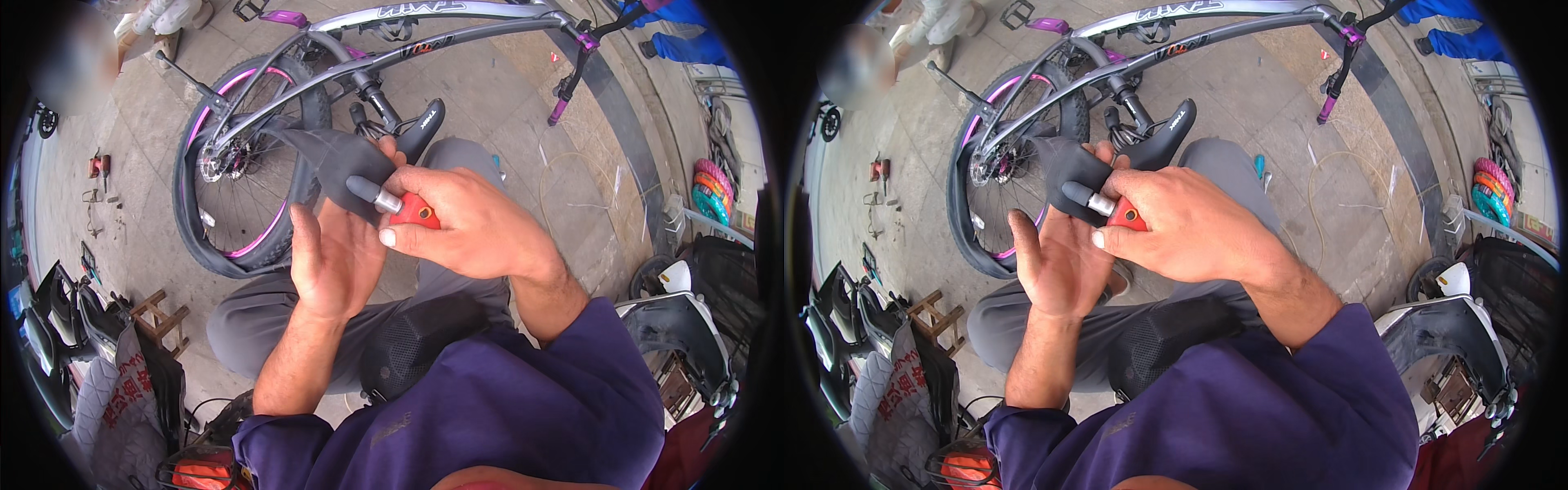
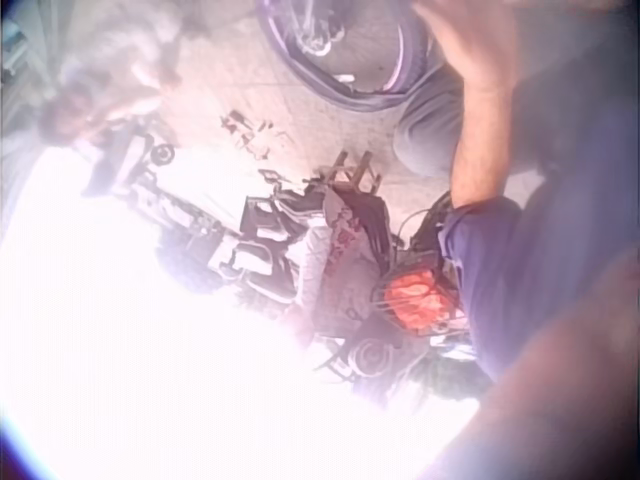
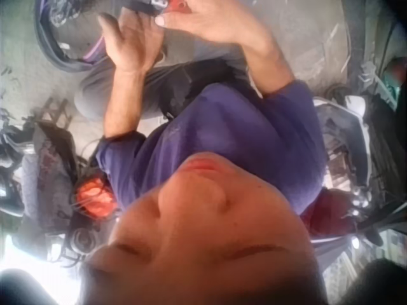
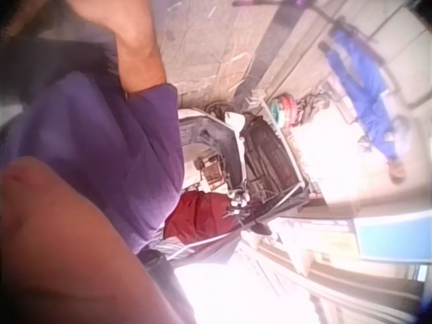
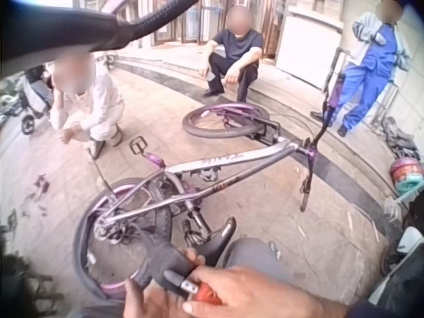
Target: The person uses a red hand pump to inflate a bicycle inner tube, then applies glue from a tube to a specific area on the inner tube and spreads it with a finger.
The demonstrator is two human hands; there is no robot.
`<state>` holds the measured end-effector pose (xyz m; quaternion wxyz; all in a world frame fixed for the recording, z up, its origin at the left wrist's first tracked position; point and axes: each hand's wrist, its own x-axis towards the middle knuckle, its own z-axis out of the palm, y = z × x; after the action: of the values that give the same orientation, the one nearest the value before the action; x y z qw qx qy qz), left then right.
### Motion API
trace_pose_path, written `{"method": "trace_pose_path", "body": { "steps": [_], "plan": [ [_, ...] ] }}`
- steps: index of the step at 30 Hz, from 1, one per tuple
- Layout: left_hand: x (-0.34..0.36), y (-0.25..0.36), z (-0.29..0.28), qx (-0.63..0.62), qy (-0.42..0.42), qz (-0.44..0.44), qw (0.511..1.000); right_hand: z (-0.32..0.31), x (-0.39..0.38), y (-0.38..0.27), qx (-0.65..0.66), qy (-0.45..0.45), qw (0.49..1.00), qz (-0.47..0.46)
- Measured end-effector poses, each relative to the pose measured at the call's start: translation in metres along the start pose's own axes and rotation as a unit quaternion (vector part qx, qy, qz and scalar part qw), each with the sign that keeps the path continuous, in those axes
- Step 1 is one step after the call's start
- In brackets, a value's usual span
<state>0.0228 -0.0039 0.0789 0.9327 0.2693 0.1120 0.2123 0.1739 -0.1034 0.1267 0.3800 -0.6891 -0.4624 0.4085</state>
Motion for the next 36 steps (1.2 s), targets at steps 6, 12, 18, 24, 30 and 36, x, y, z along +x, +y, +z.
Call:
{"method": "trace_pose_path", "body": {
  "steps": [6,12,18,24,30,36],
  "plan": [
    [0.0,0.002,0.003,-0.007,0.017,-0.005,1.0,-0.003,-0.002,0.004,0.005,-0.024,0.999,0.021],
    [-0.001,-0.003,0.001,0.065,0.004,0.001,0.998,-0.007,0.001,-0.006,-0.03,-0.029,0.999,0.026],
    [0.0,-0.005,0.001,0.021,0.014,-0.002,1.0,-0.01,-0.002,0.0,-0.016,-0.022,0.999,0.023],
    [0.0,0.003,-0.003,-0.051,0.058,0.012,0.997,-0.023,-0.024,0.032,0.138,0.017,0.987,0.082],
    [0.003,-0.006,0.001,-0.118,0.104,-0.027,0.987,-0.084,-0.09,0.174,0.356,0.217,0.9,0.128],
    [-0.008,-0.019,-0.006,-0.073,0.124,-0.051,0.988,-0.073,-0.163,0.401,0.307,0.373,0.817,0.316]
  ]
}}
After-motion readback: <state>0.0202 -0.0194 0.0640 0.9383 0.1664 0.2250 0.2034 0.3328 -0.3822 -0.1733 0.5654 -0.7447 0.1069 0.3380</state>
